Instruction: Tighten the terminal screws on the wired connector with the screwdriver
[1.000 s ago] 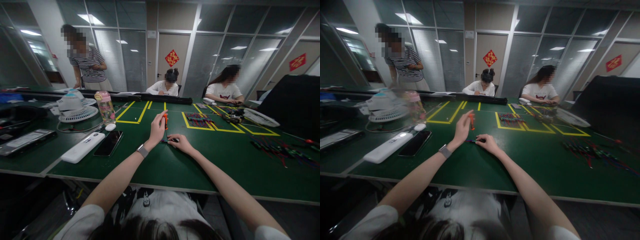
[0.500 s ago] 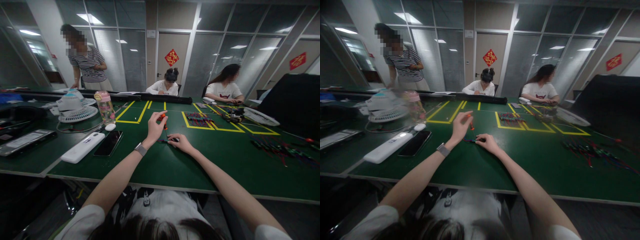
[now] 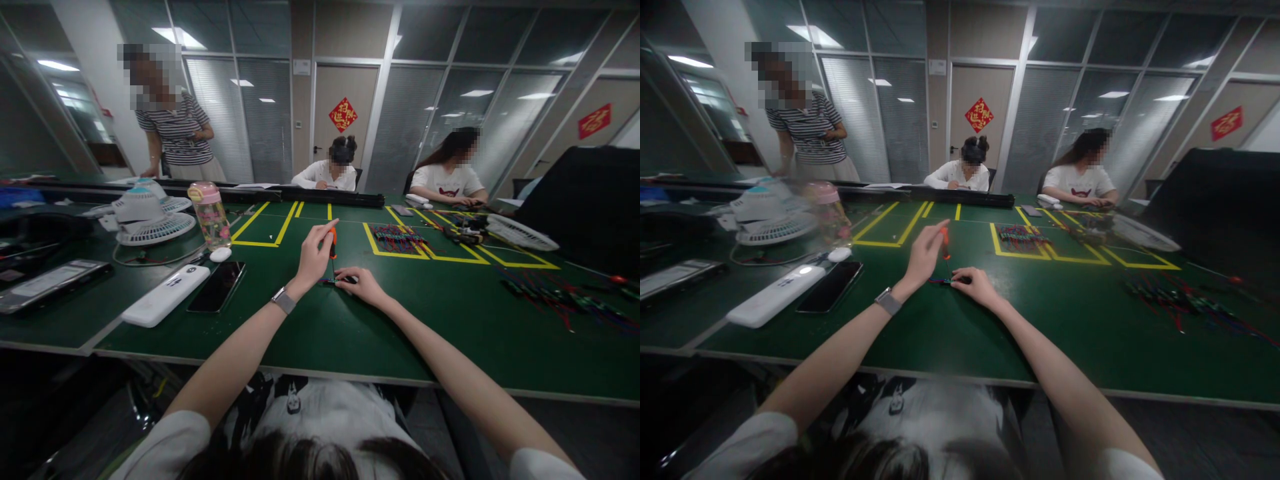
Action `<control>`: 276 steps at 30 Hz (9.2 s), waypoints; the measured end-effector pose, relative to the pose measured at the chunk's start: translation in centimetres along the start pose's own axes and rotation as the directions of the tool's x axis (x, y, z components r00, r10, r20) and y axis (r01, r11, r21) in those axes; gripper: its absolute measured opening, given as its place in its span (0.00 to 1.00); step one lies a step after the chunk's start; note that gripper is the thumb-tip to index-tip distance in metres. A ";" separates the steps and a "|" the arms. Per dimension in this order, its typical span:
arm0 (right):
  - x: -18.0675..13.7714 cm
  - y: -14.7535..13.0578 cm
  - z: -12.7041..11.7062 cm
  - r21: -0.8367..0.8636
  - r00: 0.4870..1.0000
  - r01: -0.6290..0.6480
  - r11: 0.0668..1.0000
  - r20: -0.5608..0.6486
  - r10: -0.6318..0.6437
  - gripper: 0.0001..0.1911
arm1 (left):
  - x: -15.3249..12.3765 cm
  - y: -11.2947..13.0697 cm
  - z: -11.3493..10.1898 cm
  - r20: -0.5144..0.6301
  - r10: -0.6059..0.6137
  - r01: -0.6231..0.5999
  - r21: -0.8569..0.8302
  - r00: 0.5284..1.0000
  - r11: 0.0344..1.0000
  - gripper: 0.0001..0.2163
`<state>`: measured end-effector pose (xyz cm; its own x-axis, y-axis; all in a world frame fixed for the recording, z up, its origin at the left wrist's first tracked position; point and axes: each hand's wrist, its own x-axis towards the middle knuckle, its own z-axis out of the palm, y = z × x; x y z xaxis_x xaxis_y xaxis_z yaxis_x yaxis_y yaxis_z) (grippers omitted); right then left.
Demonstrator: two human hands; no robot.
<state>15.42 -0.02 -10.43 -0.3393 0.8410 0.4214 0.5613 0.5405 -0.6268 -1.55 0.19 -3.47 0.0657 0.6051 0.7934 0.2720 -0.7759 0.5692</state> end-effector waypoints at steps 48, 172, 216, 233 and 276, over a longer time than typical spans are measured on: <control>0.0 0.3 0.2 0.001 1.000 0.006 1.000 -0.003 -0.006 0.07 | 0.5 -0.5 -0.2 0.030 -0.068 0.071 -0.098 0.997 0.993 0.15; 0.0 -0.1 0.0 -0.004 1.000 -0.004 1.000 0.005 0.004 0.07 | 0.0 0.3 -0.3 -0.060 -0.017 0.020 0.058 0.998 0.998 0.12; 0.0 0.0 0.1 0.007 1.000 0.000 1.000 -0.005 0.000 0.08 | 0.1 0.0 -0.3 -0.026 -0.064 0.064 0.012 0.998 0.998 0.14; 0.0 0.1 0.1 0.004 1.000 -0.008 1.000 0.001 0.008 0.08 | 0.1 -0.2 0.0 -0.003 -0.082 0.081 -0.114 0.997 0.990 0.14; 0.0 0.1 0.0 -0.001 1.000 0.015 1.000 0.002 -0.015 0.07 | 0.1 -0.3 -0.1 -0.026 -0.067 0.066 -0.037 0.997 0.997 0.14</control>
<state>15.43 0.01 -10.50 -0.3488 0.8328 0.4298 0.5565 0.5531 -0.6200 -1.71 0.46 -3.59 0.0222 0.6505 0.7592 0.2396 -0.7407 0.6276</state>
